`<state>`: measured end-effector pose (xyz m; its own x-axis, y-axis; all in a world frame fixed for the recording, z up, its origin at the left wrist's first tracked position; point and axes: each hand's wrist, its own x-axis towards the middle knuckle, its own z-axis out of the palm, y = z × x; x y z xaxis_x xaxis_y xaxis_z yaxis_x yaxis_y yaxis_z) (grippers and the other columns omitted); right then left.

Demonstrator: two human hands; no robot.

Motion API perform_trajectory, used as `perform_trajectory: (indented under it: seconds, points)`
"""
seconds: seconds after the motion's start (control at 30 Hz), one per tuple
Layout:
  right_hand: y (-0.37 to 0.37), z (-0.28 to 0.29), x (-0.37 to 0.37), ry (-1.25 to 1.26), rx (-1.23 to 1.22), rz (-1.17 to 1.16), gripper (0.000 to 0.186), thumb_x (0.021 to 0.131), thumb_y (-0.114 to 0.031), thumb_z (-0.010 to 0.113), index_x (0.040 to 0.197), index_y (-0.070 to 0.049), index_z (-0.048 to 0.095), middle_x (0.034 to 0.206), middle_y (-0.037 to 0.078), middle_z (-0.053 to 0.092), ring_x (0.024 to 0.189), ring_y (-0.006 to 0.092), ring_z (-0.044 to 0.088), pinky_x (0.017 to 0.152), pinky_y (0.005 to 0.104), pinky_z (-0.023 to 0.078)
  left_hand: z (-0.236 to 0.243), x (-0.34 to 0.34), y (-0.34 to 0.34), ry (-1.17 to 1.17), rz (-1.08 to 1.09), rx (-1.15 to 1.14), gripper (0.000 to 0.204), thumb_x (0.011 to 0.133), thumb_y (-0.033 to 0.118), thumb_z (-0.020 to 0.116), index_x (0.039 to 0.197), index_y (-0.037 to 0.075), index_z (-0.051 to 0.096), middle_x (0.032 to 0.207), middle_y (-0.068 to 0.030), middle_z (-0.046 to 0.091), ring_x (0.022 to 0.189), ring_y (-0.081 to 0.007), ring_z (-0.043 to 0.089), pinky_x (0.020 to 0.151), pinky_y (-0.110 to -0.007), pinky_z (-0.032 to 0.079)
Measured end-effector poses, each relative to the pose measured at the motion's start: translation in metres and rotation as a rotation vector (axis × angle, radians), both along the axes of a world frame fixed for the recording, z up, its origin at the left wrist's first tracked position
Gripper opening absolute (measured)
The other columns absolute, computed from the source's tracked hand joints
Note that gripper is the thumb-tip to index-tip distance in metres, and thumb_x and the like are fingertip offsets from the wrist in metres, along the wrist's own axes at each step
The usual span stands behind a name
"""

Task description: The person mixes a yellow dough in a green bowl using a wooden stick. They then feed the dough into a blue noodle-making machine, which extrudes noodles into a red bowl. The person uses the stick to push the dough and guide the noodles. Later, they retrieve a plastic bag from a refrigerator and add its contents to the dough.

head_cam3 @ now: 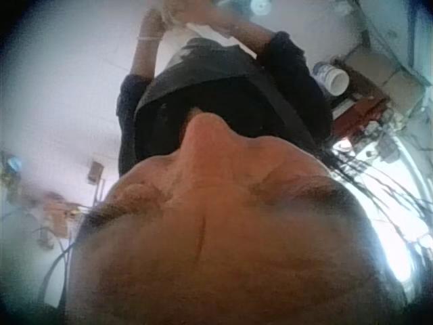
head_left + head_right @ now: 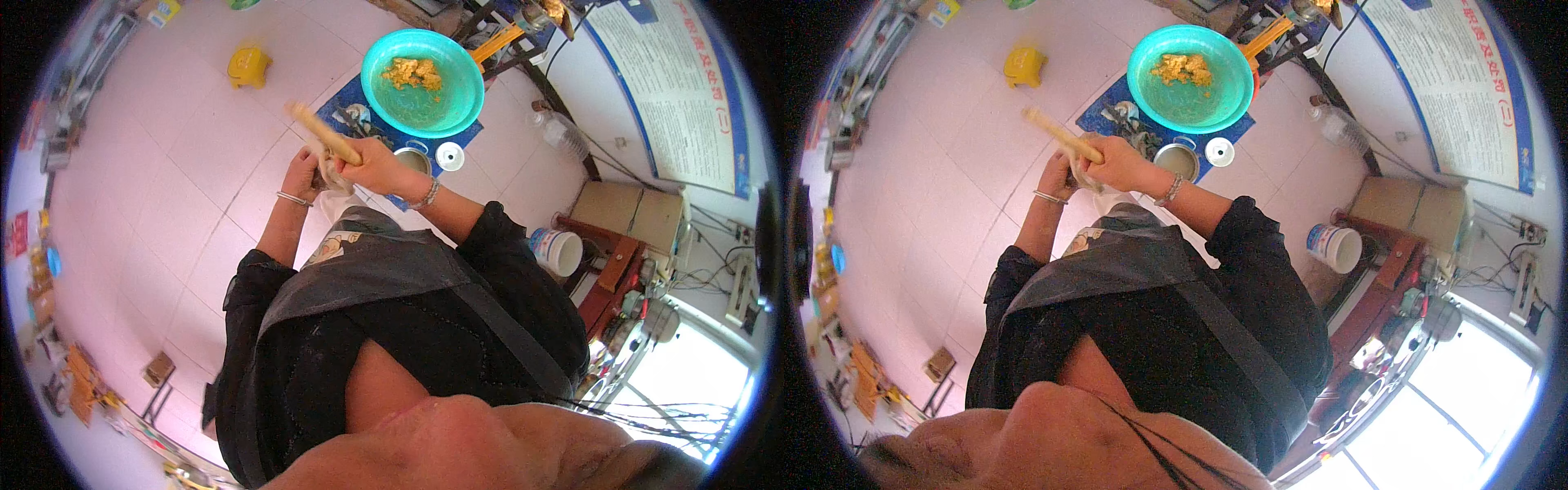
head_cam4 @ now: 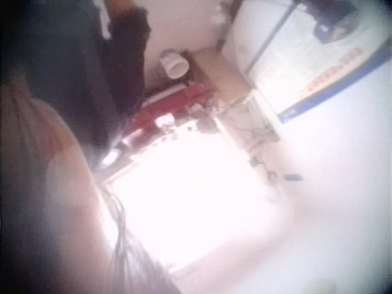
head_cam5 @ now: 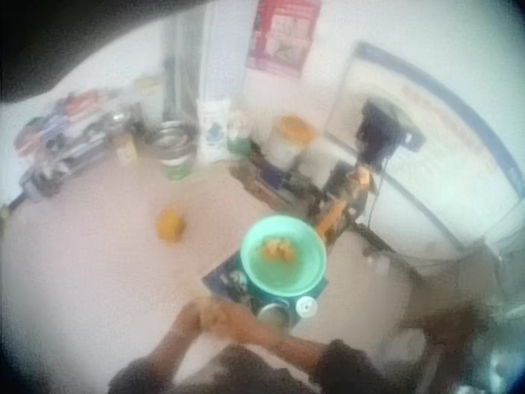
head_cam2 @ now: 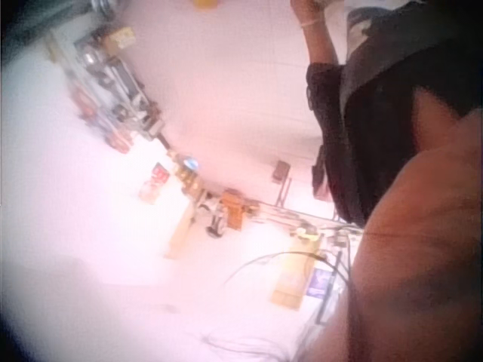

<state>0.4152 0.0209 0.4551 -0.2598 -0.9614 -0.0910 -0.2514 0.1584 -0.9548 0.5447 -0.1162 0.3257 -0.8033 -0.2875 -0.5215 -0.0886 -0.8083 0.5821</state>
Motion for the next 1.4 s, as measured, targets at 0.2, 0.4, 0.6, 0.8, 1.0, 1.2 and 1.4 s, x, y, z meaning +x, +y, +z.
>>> perform_trajectory:
  seconds: [0.2, 0.4, 0.6, 0.8, 1.0, 1.2, 1.4]
  points:
    - [-0.041, -0.03, -0.072, -0.743, -0.213, -0.304, 0.023, 0.087, -0.007, 0.057, 0.109, -0.001, 0.06, 0.085, 0.006, 0.061, 0.069, 0.0099, 0.055, 0.054, 0.0236, 0.047, 0.005, -0.033, -0.09, 0.029, -0.15, 0.259, 0.045, 0.096, 0.034, 0.042, 0.128, 0.003, 0.05, 0.122, -0.0147, 0.057, 0.107, -0.0309, 0.059, 0.089, -0.049, 0.051]
    - [-0.106, -0.049, -0.077, -0.547, 0.058, -0.432, 0.041, 0.089, -0.014, 0.06, 0.129, -0.007, 0.054, 0.096, 0.005, 0.06, 0.073, 0.0113, 0.059, 0.058, 0.0271, 0.054, -0.004, -0.103, -0.148, -0.124, -0.224, -0.747, 0.045, 0.096, 0.033, 0.052, 0.123, -0.003, 0.056, 0.111, -0.0111, 0.064, 0.097, -0.021, 0.062, 0.084, -0.034, 0.05]
    - [-0.136, -0.026, -0.107, -0.956, -0.283, -0.751, 0.041, 0.084, -0.005, 0.064, 0.124, -0.004, 0.057, 0.096, 0.006, 0.064, 0.075, 0.0145, 0.063, 0.061, 0.0295, 0.056, 0.018, -0.218, -0.209, 0.176, -0.486, -0.748, 0.035, 0.096, 0.026, 0.051, 0.115, -0.002, 0.06, 0.102, -0.01, 0.065, 0.091, -0.0202, 0.062, 0.08, -0.032, 0.05]
    - [-0.185, -0.016, -0.127, -0.735, -0.515, -1.215, 0.041, 0.084, 0.002, 0.061, 0.125, -0.002, 0.056, 0.1, 0.006, 0.064, 0.08, 0.0131, 0.065, 0.065, 0.0275, 0.057, 0.111, -0.294, -0.232, 0.825, -0.318, -1.665, 0.04, 0.084, 0.024, 0.063, 0.118, 0.004, 0.058, 0.106, -0.0135, 0.059, 0.101, -0.0305, 0.057, 0.088, -0.04, 0.043]
    - [-0.224, 0.001, -0.127, -0.621, -0.526, -1.461, 0.044, 0.083, 0.0, 0.063, 0.126, 0.002, 0.053, 0.107, 0.009, 0.063, 0.081, 0.0161, 0.065, 0.063, 0.0279, 0.057, 0.124, -0.319, -0.272, 1.121, -0.77, -1.828, 0.034, 0.07, 0.013, 0.071, 0.1, 0.004, 0.062, 0.097, -0.0098, 0.057, 0.092, -0.0304, 0.054, 0.082, -0.042, 0.04]
    - [-0.221, -0.005, -0.118, -0.69, -0.673, -1.588, 0.045, 0.081, 0.001, 0.062, 0.125, 0.003, 0.054, 0.109, 0.012, 0.062, 0.084, 0.0182, 0.065, 0.06, 0.0307, 0.058, 0.129, -0.366, -0.258, 0.312, -0.99, -0.093, 0.026, 0.095, 0.027, 0.057, 0.084, 0.004, 0.06, 0.08, -0.0025, 0.061, 0.069, -0.0114, 0.057, 0.063, -0.031, 0.049]
    - [-0.201, -0.013, -0.128, -0.765, -0.859, -1.547, 0.044, 0.078, 0.001, 0.061, 0.121, 0.006, 0.055, 0.108, 0.017, 0.061, 0.085, 0.0235, 0.065, 0.065, 0.034, 0.058, 0.083, -0.449, -0.245, 0.221, -1.125, 0.533, 0.041, 0.093, 0.045, 0.055, 0.068, 0.013, 0.052, 0.075, -0.0051, 0.057, 0.075, -0.0183, 0.057, 0.07, -0.036, 0.051]
